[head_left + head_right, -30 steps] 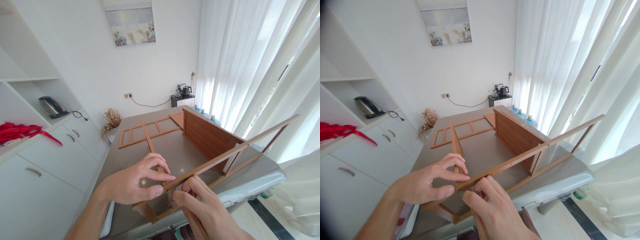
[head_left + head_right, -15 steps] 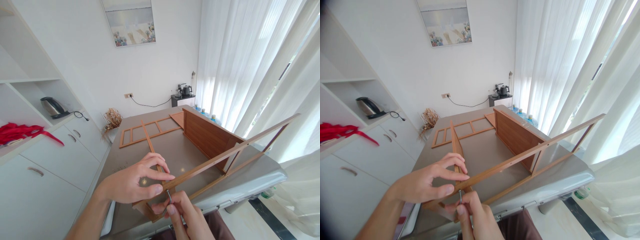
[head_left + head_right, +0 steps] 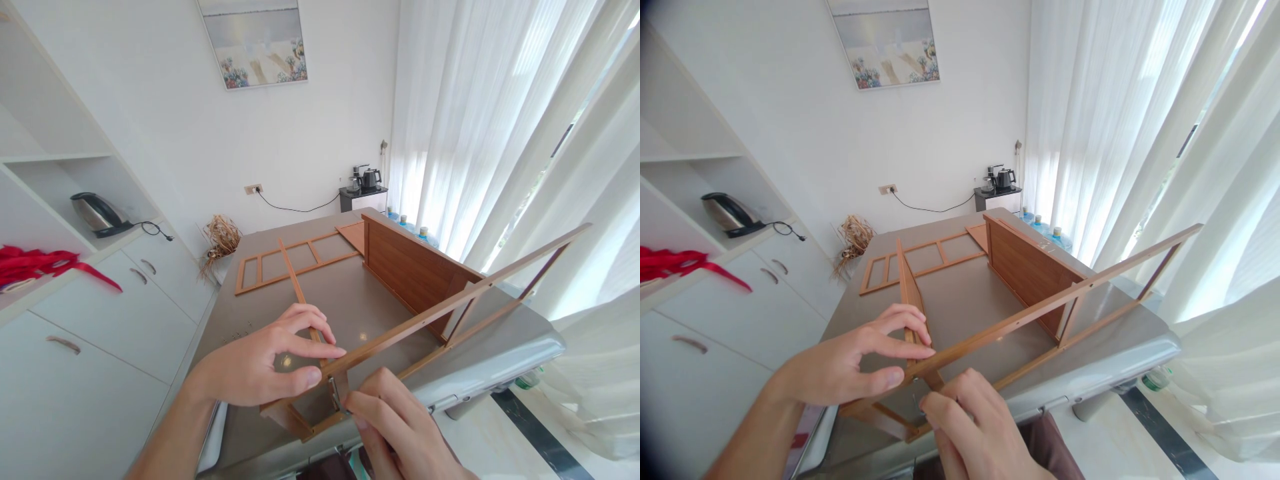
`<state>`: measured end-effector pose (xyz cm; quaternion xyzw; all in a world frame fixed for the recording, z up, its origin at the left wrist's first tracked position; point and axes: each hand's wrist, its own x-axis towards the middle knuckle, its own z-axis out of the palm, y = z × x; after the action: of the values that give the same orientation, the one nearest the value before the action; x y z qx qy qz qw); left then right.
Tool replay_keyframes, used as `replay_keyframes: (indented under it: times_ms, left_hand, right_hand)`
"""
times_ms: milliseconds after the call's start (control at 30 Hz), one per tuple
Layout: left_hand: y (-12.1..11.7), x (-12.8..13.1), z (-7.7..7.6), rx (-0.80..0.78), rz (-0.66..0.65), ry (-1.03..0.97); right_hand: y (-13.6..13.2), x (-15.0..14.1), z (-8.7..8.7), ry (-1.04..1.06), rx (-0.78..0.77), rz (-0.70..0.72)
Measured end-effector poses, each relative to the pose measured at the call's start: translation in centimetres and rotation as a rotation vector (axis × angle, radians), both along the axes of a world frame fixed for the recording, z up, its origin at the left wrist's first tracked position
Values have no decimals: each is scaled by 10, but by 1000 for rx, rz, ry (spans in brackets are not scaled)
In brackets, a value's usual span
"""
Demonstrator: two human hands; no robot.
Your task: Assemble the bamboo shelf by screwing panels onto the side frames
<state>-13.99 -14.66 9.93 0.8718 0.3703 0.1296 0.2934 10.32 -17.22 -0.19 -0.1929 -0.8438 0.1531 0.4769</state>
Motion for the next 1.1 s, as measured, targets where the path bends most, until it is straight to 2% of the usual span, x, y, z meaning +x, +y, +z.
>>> replay_keyframes:
  times_ms: [100, 233, 1100]
  left_hand:
    - [0, 0, 0, 3, -1, 3]
    - [-1, 0, 1, -5, -4, 4]
    - [0, 0, 1, -8, 4, 1]
  right_hand:
    - [6, 7, 14, -62, 35, -7]
    - [10, 8, 22, -129, 30, -31]
    - [10, 10, 28, -150, 95, -53]
